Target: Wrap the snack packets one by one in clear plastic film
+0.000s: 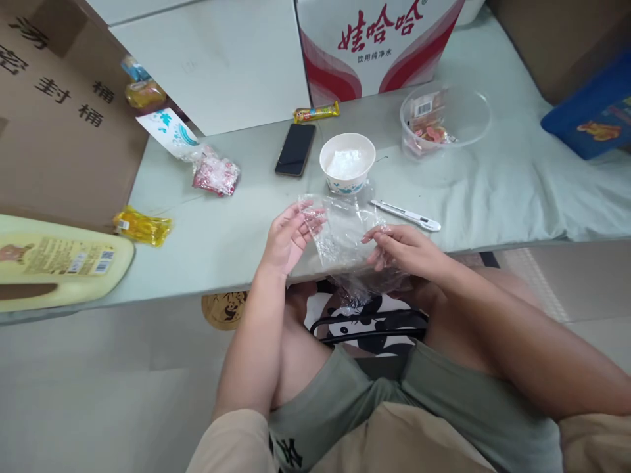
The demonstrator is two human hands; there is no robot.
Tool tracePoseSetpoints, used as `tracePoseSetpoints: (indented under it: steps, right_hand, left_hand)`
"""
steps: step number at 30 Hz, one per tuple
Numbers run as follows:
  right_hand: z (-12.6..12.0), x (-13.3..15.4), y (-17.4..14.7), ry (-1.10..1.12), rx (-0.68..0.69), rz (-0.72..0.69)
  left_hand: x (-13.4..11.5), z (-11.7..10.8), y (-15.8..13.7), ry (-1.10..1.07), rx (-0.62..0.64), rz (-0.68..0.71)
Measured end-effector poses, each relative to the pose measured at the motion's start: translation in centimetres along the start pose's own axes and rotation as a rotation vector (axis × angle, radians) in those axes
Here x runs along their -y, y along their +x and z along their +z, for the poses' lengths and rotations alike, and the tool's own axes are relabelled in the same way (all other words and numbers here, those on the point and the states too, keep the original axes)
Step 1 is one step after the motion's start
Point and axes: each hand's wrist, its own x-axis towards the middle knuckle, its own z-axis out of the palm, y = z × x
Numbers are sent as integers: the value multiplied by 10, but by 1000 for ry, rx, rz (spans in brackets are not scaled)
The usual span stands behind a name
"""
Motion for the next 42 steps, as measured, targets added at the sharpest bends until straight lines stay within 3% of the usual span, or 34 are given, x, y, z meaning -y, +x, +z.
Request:
tracePoseSetpoints:
  steps: [4, 6, 11, 17, 21, 27, 31, 34, 38, 42]
  right_hand:
    - [0, 6, -3, 27, -54, -13]
    - [-1, 7, -4, 10, -55, -20]
    - [-2, -2, -2, -25, 20, -41]
    - [-1, -6, -5, 19, -104, -270]
    - [-3, -7, -2, 105, -193, -386]
    - [-11, -12, 14, 234, -370, -154]
    - [-10, -13, 14, 153, -369, -168]
    - [-5, -10, 10, 106, -293, -121]
    - [-2, -5, 5, 113, -217, -190]
    - [-2, -6, 6, 188, -272, -294]
  left_hand:
    - [5, 8, -4, 182, 278, -237]
    - [11, 11, -4, 315, 273, -240]
    - [15, 14, -2, 452, 200, -91]
    - [5, 12, -14, 183, 217, 26]
    - [3, 9, -12, 84, 220, 23]
    - [5, 6, 3, 161, 110, 2]
    - [9, 9, 2, 335, 56, 142]
    - [10, 10, -2, 289, 63, 179]
    - [6, 11, -5, 59, 43, 123]
    - [7, 14, -6, 7, 245, -97]
